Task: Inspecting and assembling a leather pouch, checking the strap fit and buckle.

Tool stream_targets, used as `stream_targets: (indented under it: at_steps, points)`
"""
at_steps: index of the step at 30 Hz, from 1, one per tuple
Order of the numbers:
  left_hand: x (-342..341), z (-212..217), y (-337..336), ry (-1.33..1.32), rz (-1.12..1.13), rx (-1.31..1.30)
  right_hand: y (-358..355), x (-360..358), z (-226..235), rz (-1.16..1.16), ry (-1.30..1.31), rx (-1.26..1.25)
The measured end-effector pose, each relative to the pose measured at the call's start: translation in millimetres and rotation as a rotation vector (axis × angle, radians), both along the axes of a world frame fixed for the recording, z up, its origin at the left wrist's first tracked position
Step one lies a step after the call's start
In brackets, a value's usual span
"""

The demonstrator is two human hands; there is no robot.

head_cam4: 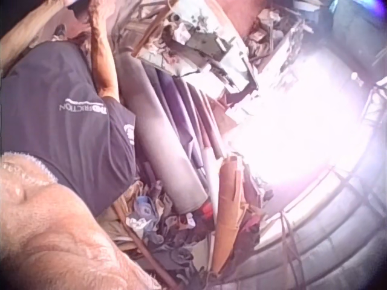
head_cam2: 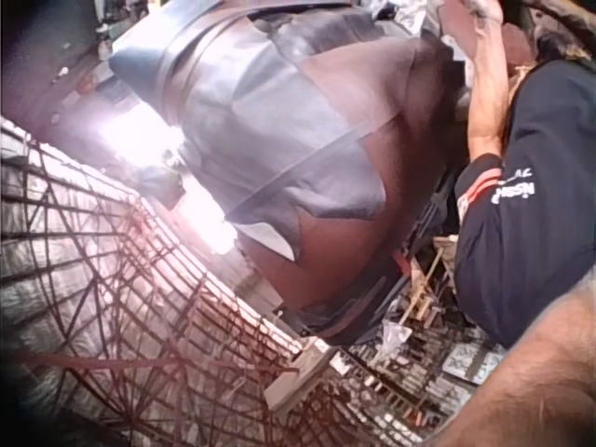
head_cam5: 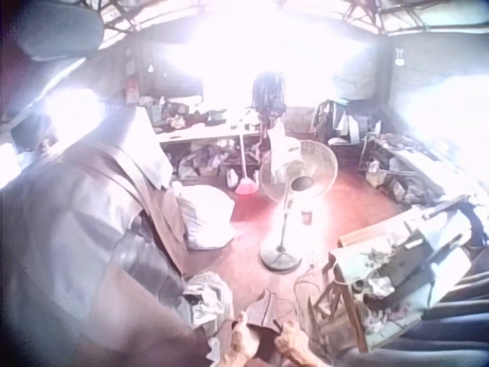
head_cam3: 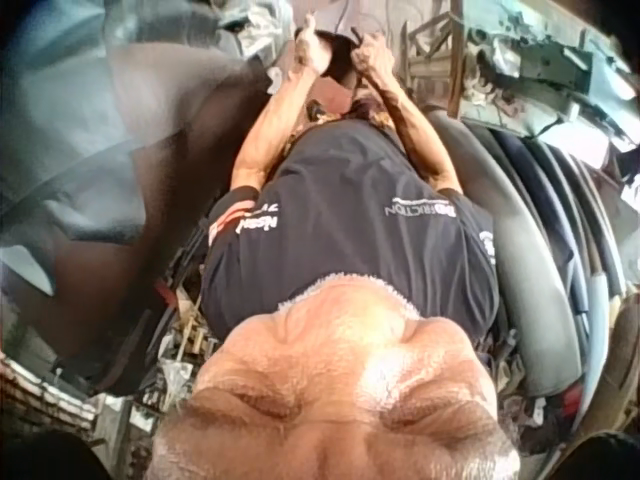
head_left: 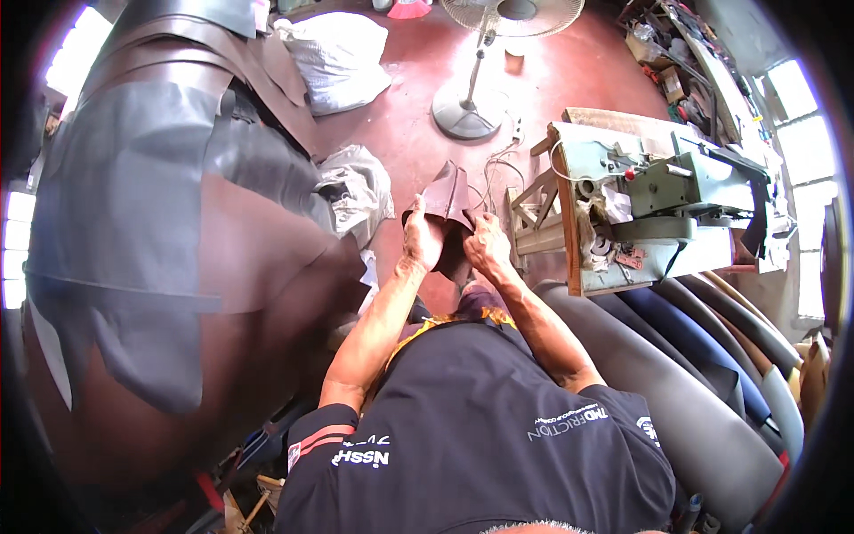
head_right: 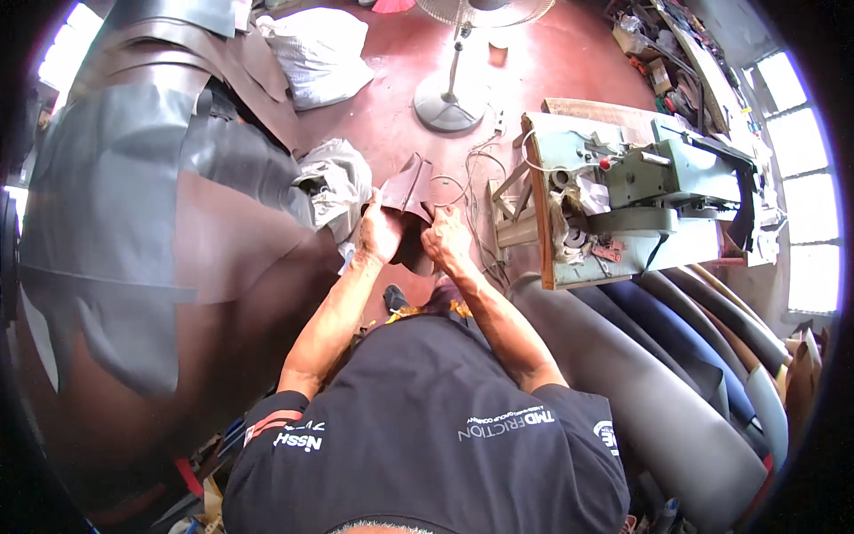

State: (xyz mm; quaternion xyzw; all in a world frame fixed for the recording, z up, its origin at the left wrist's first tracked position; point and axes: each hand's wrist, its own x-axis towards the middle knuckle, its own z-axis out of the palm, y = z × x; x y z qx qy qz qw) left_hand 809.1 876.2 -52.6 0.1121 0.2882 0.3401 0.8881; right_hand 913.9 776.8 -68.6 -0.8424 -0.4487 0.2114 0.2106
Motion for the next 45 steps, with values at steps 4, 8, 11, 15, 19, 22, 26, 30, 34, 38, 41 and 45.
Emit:
stream_targets:
  at_steps: [4,8,11,15,19,22,26,30,34,38,41,45]
  points:
    - [45.7,-26.5,36.0,-0.013,-0.102,0.084,2.2,71.1,-75.0,0.203,-0.300,0.064]
    - [97.2,-58.9,65.7,0.035,-0.028,-0.053,19.7,115.0,-104.6,0.209,-0.254,0.130]
    - [138.9,-61.7,81.7,0.076,0.077,-0.203,37.9,149.2,-85.3,0.412,-0.308,0.092]
    - [188.8,-43.2,93.4,0.023,0.059,-0.291,55.2,202.5,-100.1,0.480,-0.372,0.280]
    - [209.0,-37.5,100.1,-0.018,0.082,-0.288,76.6,218.7,-56.0,0.089,0.124,0.109]
    - [213.3,-72.2,118.3,-0.321,-0.060,-0.146,86.0,232.9,-63.3,0.078,0.060,0.184]
    - [253.8,-30.6,129.7,-0.126,0.094,-0.134,103.7,251.5,-48.6,0.012,0.105,0.113]
    - [262.3,-43.2,154.1,-0.148,0.026,-0.214,120.5,269.9,-35.6,0.181,-0.010,0.054]
    - [291.5,-56.3,166.6,-0.067,0.027,-0.282,126.5,293.2,-72.5,0.028,0.139,0.008]
    - [285.1,-31.1,167.5,-0.193,-0.039,-0.262,140.0,306.5,-54.4,0.493,-0.106,-0.184]
    - [300.3,-38.7,170.0,-0.293,-0.020,-0.227,140.7,308.8,-106.0,0.178,0.041,-0.053]
    - [294.4,-56.3,163.0,-0.279,0.061,-0.213,148.9,277.6,-70.5,0.232,0.213,0.281]
